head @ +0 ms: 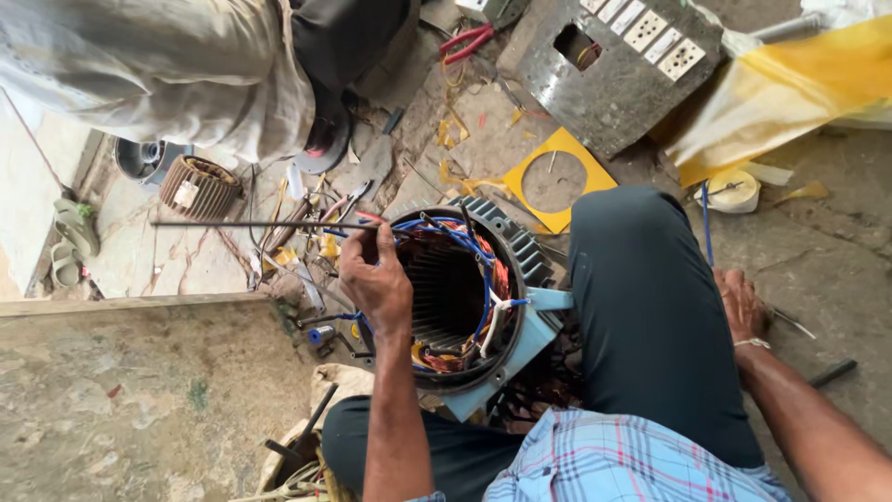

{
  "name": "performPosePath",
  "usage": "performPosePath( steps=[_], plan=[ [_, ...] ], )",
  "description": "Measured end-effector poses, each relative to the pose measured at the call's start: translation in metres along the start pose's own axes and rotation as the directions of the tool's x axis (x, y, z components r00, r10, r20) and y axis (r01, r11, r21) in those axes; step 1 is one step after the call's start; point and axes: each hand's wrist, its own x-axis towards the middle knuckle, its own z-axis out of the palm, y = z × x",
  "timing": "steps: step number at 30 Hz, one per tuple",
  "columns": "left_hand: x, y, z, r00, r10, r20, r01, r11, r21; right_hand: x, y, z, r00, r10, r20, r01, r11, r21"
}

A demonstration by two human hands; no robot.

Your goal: The person is repairing an electric motor by hand, using pliers and a metal rod to adjust and secure the internal wiring. They are sitting on the floor in a workshop environment with tools and materials scattered around.

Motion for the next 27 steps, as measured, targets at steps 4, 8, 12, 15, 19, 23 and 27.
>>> performPosePath(
  steps=[4,8,12,15,19,23,27],
  plan=[
    [0.003,0.0,-0.005,0.999,0.036,-0.03,-0.037,0.999,-0.033,0.009,0.005,-0.008,0.976,0.149,0.158,-0.158,0.986,0.051],
    [0.006,-0.001,-0.006,0.997,0.074,-0.025,-0.074,0.997,0.033,0.015,0.016,-0.004,0.964,0.256,0.076,-0.262,0.847,0.463],
    [0.01,-0.006,-0.009,0.999,-0.045,0.024,0.047,0.994,-0.096,0.027,0.018,-0.014,0.888,0.392,0.238,-0.418,0.478,0.772],
    [0.013,-0.01,-0.012,0.991,-0.118,0.066,0.131,0.954,-0.269,0.045,0.008,-0.043,0.942,0.312,0.125,-0.206,0.242,0.948],
    [0.013,-0.013,-0.016,0.984,-0.161,0.082,0.18,0.923,-0.34,0.052,-0.045,-0.103,0.984,0.034,-0.173,0.17,0.067,0.983],
    [0.011,-0.017,-0.021,0.989,-0.133,0.068,0.146,0.96,-0.24,0.025,-0.117,-0.141,0.98,-0.16,-0.118,0.151,0.209,0.966],
    [0.015,-0.022,-0.018,0.951,-0.277,0.137,0.308,0.875,-0.372,-0.001,-0.192,-0.125,0.75,-0.661,-0.027,0.189,0.174,0.967]
  ],
)
